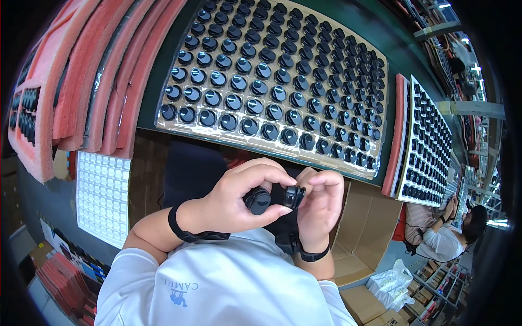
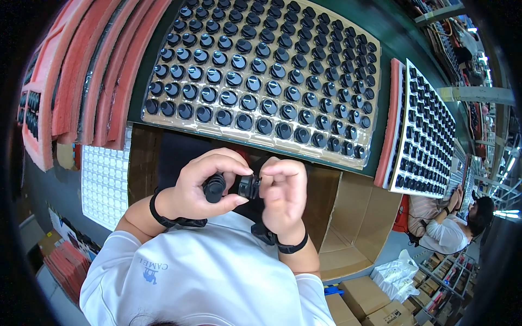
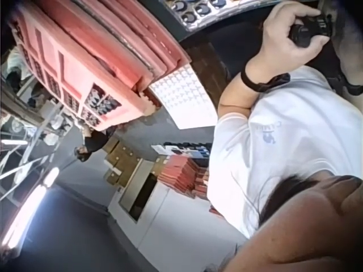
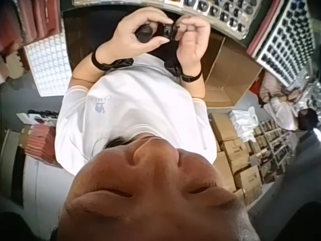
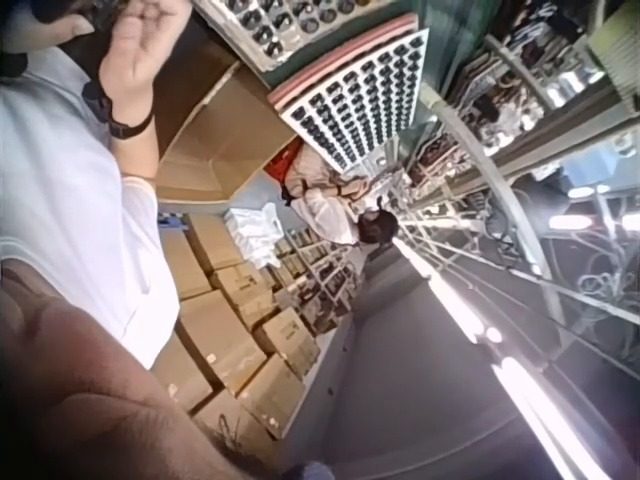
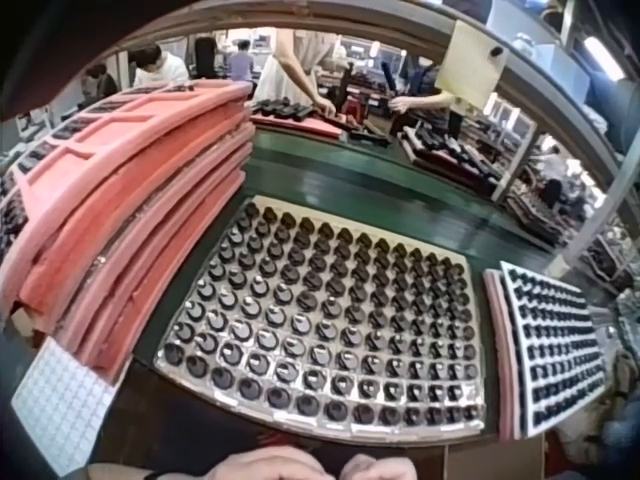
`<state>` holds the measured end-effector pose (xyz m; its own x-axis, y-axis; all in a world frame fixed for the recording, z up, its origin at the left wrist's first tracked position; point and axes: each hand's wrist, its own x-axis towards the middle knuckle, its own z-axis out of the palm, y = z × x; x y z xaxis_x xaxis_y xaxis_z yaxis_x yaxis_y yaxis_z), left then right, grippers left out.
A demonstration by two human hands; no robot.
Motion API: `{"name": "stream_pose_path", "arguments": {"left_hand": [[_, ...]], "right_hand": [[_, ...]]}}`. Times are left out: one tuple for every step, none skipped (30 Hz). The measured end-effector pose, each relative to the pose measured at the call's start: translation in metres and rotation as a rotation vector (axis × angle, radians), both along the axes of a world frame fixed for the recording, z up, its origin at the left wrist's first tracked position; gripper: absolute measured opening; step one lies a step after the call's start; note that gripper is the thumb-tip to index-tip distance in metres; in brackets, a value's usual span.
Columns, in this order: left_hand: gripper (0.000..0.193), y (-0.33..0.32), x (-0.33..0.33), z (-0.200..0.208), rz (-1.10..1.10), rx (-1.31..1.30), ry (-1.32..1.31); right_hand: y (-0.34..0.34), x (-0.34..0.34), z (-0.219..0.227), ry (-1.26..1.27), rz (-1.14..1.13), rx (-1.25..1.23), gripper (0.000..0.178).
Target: The person picks up small black components from a tray and joins them with other pieces by hand. After repeating this several times, the person places the tray into a cardboard box and retrieves a new white tray and a cardboard sheet.
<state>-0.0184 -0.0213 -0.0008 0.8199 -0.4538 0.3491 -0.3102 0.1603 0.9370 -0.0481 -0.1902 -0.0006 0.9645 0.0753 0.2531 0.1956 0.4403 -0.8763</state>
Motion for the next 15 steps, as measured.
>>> {"name": "stream_pose_path", "arguments": {"left_hand": [[0.041, 0.000, 0.000, 0.000, 0.005, 0.014, -0.004], [0.041, 0.001, 0.000, 0.001, 0.005, 0.014, -0.004], [0.041, 0.001, 0.000, 0.001, -0.001, 0.005, 0.006], [0.041, 0.002, 0.000, 0.001, -0.007, -0.004, 0.015], [0.041, 0.002, 0.000, 0.001, -0.012, -0.014, 0.025], [0.041, 0.002, 0.000, 0.001, -0.012, -0.013, 0.025], [0.041, 0.002, 0.000, 0.000, -0.007, -0.005, 0.010], [0.041, 0.001, 0.000, 0.000, -0.002, 0.003, -0.005], [0.041, 0.000, 0.000, -0.001, 0.003, 0.011, -0.021], [0.041, 0.000, 0.000, -0.001, 0.003, 0.011, -0.021], [0.041, 0.000, 0.000, -0.001, 0.001, 0.004, -0.019], [0.041, 0.000, 0.000, -0.001, 0.000, -0.003, -0.017], [0.041, 0.000, 0.000, -0.001, -0.001, -0.010, -0.015], [0.041, 0.001, 0.000, -0.001, -0.001, -0.009, -0.014], [0.041, 0.002, 0.000, 0.000, 0.000, -0.004, -0.011]], "right_hand": [[0.005, -0.001, 0.001, -0.009, -0.050, -0.109, 0.018], [0.009, -0.002, 0.001, -0.018, -0.100, -0.217, 0.018], [0.012, -0.003, 0.002, -0.028, -0.150, -0.325, 0.019], [0.010, -0.003, 0.001, -0.027, -0.149, -0.325, 0.019], [0.005, -0.002, 0.000, -0.007, -0.109, -0.222, 0.020], [0.000, -0.001, -0.001, 0.013, -0.069, -0.120, 0.022], [-0.002, 0.000, -0.001, 0.033, -0.029, -0.018, 0.023], [0.000, 0.000, -0.001, 0.033, -0.029, -0.018, 0.023], [0.005, -0.001, 0.000, 0.040, -0.083, -0.122, 0.026], [0.010, -0.002, 0.002, 0.046, -0.136, -0.226, 0.029], [0.012, -0.003, 0.003, 0.052, -0.190, -0.330, 0.032], [0.010, -0.003, 0.002, 0.052, -0.190, -0.329, 0.032], [0.004, -0.003, 0.002, 0.051, -0.146, -0.232, 0.035], [-0.002, -0.004, 0.001, 0.049, -0.103, -0.135, 0.039], [-0.005, -0.004, 0.001, 0.047, -0.059, -0.039, 0.042]]}}
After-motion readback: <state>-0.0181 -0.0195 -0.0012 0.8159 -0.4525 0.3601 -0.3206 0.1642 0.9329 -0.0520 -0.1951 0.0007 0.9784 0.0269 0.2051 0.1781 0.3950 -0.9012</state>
